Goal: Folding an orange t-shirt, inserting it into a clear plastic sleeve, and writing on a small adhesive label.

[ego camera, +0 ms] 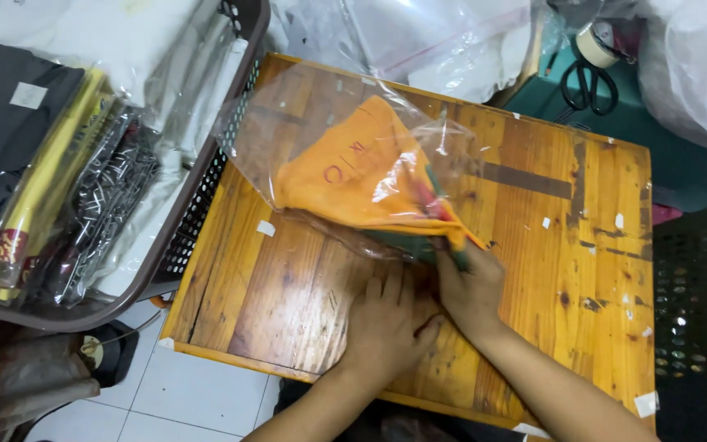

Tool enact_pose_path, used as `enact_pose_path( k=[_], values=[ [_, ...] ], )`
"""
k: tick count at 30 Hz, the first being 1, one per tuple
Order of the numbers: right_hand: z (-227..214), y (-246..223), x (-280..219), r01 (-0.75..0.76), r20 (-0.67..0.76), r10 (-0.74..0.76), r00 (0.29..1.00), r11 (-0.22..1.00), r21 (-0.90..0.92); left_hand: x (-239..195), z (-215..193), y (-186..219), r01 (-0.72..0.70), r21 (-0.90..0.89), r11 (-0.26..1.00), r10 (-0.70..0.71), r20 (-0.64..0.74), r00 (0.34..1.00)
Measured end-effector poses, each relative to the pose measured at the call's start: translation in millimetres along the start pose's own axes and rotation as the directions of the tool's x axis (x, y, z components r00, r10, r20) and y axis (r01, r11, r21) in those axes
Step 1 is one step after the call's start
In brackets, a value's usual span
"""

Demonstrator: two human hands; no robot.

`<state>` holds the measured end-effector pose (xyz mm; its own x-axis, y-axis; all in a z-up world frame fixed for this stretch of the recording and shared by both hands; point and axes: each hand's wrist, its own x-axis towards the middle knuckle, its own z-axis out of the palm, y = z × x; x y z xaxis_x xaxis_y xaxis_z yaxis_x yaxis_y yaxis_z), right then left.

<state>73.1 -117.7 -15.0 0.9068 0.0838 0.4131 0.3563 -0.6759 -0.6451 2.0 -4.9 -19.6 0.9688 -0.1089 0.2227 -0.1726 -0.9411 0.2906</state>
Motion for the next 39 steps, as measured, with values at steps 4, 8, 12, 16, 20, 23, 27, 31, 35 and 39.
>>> enact_pose_path(
  k=[4, 8, 12, 16, 20, 23, 27, 31, 35, 39],
  values=[
    [-38, -43, -6, 0.051, -0.085, -0.034, 0.996, 0.979, 0.198, 1, -9, 0, 0.067, -0.072, 0.995, -0.074, -0.096, 0.993],
    [-49, -10, -38, 0.0, -0.212, 0.013, 0.977, 0.998, 0.061, 3, -16, 0, -0.003, -0.157, 0.988, -0.009, -0.075, 0.997],
    [-48, 4, -67, -0.048, -0.123, 0.032, 0.992, 0.99, -0.129, -1, -3, 3, -0.027, -0.06, 0.998, 0.024, -0.054, 0.998],
    [-43, -19, -50, 0.274, 0.119, -0.25, 0.961, 0.922, -0.272, 4, -11, -2, -0.158, -0.221, 0.962, 0.128, -0.144, 0.981],
    [-34, -12, -41, 0.263, 0.12, -0.239, 0.964, 0.927, -0.268, 4, -20, 1, -0.159, -0.207, 0.965, 0.109, -0.235, 0.966],
    [-23, -13, -32, 0.232, 0.062, -0.224, 0.973, 0.951, -0.203, 2, -11, 1, -0.122, -0.181, 0.976, 0.084, -0.204, 0.975],
    [-15, -25, -14, 0.225, 0.08, -0.212, 0.974, 0.954, -0.199, 2, -5, -1, -0.121, -0.221, 0.968, 0.083, -0.172, 0.982],
    [-2, -17, 3, 0.227, 0.195, -0.17, 0.966, 0.918, -0.324, 0, 4, 0, -0.065, -0.05, 0.997, 0.064, -0.027, 0.998],
    [2, -29, 23, 0.444, 0.135, -0.425, 0.895, 0.826, -0.346, -2, 4, 1, -0.098, -0.103, 0.99, 0.082, -0.144, 0.986],
    [20, -10, 37, 0.427, 0.142, -0.404, 0.904, 0.875, -0.228, 0, 2, 2, -0.05, -0.085, 0.995, 0.045, -0.056, 0.997]
  ],
)
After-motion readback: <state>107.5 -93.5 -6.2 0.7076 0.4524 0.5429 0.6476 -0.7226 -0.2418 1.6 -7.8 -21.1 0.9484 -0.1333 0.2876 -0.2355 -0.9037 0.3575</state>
